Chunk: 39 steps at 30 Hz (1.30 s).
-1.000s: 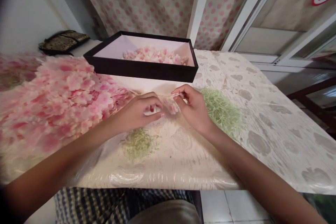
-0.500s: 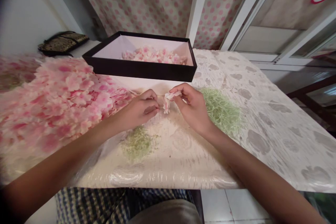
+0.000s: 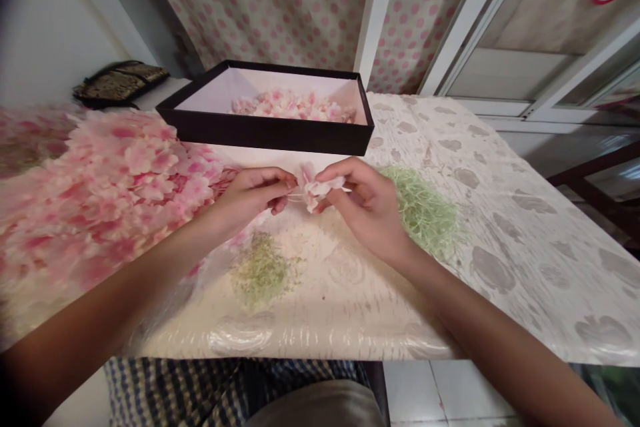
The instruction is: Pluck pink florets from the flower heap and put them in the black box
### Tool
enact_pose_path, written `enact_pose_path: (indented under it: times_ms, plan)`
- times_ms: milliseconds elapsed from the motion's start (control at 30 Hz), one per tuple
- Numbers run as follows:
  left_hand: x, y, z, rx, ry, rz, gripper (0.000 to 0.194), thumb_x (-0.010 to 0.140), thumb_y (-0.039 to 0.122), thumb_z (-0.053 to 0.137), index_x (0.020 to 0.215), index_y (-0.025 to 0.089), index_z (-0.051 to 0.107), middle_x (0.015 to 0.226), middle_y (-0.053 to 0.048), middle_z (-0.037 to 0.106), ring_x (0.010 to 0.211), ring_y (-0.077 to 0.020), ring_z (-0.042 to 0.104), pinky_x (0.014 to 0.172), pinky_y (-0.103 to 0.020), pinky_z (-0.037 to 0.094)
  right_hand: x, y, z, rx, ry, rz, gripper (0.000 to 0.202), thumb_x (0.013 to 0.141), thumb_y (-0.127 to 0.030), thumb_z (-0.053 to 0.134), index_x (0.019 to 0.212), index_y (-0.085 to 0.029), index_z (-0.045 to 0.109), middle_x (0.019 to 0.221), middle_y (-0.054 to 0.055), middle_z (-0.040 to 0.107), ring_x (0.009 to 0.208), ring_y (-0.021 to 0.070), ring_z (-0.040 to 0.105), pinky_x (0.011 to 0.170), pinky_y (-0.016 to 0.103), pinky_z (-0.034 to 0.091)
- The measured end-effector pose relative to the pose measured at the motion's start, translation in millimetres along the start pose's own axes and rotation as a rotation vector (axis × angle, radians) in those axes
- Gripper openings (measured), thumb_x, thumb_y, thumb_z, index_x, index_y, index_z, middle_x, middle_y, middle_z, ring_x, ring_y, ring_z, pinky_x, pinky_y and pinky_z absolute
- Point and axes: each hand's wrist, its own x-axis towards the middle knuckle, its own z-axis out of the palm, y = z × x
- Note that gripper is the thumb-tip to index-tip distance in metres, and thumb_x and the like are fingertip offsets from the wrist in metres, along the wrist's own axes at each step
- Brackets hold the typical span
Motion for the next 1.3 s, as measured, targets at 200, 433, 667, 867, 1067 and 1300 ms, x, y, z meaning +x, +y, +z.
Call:
enact_pose_path:
  times_ms: [200, 433, 667, 867, 1067, 1300]
  plan:
    - [-3.3, 1.6, 1.4, 0.007, -0.082, -0.070, 0.007, 0.078, 0.019, 0.063, 0.076, 0.013, 0.065, 0.060, 0.001, 0.054, 0.049, -0.0052, 0.045, 0.047, -0.019, 0.031, 0.0, 0.7, 2.2, -0.007, -0.052, 0.066, 0.009, 0.081, -0.016, 0.064, 0.085, -0.024, 0.067, 0.087, 0.001, 0.066, 0.078, 0.0158, 0.067, 0.069, 0.033, 0.061]
    - [-5.5, 3.5, 5.7, 0.208, -0.012, 0.066, 0.008, 0.081, 0.021, 0.060, 0.080, 0.014, 0.063, 0.066, -0.001, 0.057, 0.051, -0.0068, 0.047, 0.047, -0.019, 0.033, 3.2, 5.8, -1.0, 0.141, -0.061, 0.181, 0.003, 0.083, -0.023, 0.065, 0.085, -0.024, 0.064, 0.082, -0.001, 0.068, 0.072, 0.0151, 0.069, 0.071, 0.036, 0.061]
    - [-11.9, -1.1, 11.9, 0.515, -0.018, 0.418, 0.010, 0.081, 0.014, 0.060, 0.089, 0.015, 0.064, 0.084, -0.001, 0.067, 0.048, -0.0036, 0.044, 0.045, -0.018, 0.032, 4.2, 9.4, -0.5, 0.126, -0.011, 0.205, 0.003, 0.081, -0.021, 0.066, 0.083, -0.023, 0.066, 0.082, -0.002, 0.067, 0.079, 0.0137, 0.067, 0.081, 0.036, 0.059]
    - [-11.8, -0.6, 9.4, 0.430, -0.010, 0.342, 0.011, 0.082, 0.021, 0.060, 0.081, 0.014, 0.068, 0.076, -0.004, 0.069, 0.064, -0.0113, 0.058, 0.058, -0.021, 0.042, 4.1, 9.0, -2.6, 0.128, 0.003, 0.186, 0.007, 0.080, -0.021, 0.067, 0.086, -0.024, 0.065, 0.079, -0.002, 0.067, 0.078, 0.0148, 0.067, 0.081, 0.038, 0.058]
    - [-13.0, 7.1, 8.2, 0.254, -0.009, 0.242, 0.012, 0.076, 0.026, 0.067, 0.079, 0.016, 0.073, 0.075, -0.003, 0.070, 0.061, -0.0109, 0.056, 0.055, -0.021, 0.040, 11.6, 9.4, -16.8, 0.028, -0.116, 0.198, 0.011, 0.075, -0.021, 0.073, 0.083, -0.025, 0.067, 0.078, -0.001, 0.068, 0.073, 0.0143, 0.065, 0.072, 0.031, 0.055]
    - [-14.4, 11.0, 7.2, 0.246, -0.046, 0.187, 0.014, 0.074, 0.030, 0.069, 0.078, 0.017, 0.075, 0.057, 0.000, 0.060, 0.046, -0.0065, 0.039, 0.044, -0.021, 0.026, 15.0, 3.3, -19.4, 0.026, -0.414, 0.090, 0.006, 0.076, -0.017, 0.070, 0.078, -0.023, 0.071, 0.094, 0.002, 0.061, 0.088, 0.0146, 0.060, 0.076, 0.029, 0.050]
